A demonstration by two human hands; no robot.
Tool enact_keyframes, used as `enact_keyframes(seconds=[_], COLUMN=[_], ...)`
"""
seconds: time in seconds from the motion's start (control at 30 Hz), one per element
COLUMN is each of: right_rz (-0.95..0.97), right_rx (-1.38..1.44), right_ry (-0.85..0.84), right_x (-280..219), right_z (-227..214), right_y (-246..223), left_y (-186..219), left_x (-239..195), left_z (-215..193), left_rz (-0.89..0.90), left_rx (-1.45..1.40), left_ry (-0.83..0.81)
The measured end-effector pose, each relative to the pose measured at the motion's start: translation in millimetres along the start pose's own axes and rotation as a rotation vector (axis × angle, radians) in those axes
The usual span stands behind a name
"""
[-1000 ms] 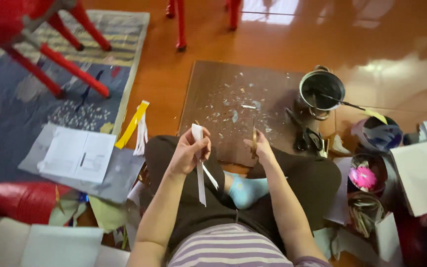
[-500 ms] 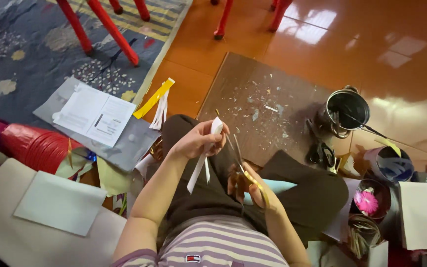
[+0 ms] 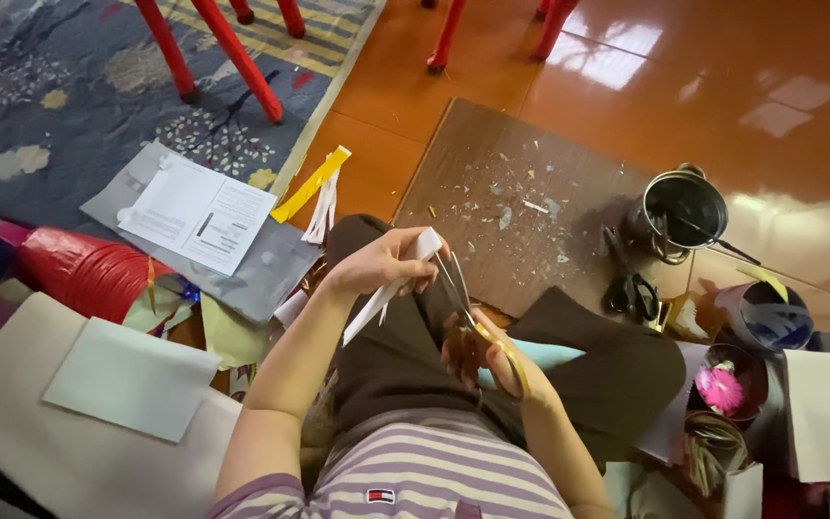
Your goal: Cutting paper into strips and organizing craft materials while sitting on the floor.
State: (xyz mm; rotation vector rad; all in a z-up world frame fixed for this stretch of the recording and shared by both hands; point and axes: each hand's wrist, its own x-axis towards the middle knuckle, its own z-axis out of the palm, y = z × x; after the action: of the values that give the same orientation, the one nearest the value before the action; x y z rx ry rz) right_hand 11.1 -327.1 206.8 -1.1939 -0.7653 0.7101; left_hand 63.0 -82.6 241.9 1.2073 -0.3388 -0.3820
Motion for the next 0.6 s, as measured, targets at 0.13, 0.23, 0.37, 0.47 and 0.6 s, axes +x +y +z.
enact_keyframes(seconds=[0.13,0.23,0.37,0.47,0.6], right_rz=[0.018,-0.020,-0.035,-0.065,-0.111], right_rx=[-0.181,-0.170,-0.055,0.105,0.446], right_ry=[0.019,0.006,-0.002,-0.021,-0.105], right_x=[-3,6,4,4,0], right_z=[6,13,7,1,-8], right_y=[-8,-25,-2,17,48], left_y=[24,-3,-14,-21,-21], left_x=[-3,-6,-2,3,2], left_z=[10,-3,-3,-5,-6], left_rz=[-0.025,-0.096,-0.148,-0.093,-0.076], left_rx=[0.074,0.252,0.221,0.255,0.320], left_ry=[0.000,-0.091,-0.174,-0.214,-0.305])
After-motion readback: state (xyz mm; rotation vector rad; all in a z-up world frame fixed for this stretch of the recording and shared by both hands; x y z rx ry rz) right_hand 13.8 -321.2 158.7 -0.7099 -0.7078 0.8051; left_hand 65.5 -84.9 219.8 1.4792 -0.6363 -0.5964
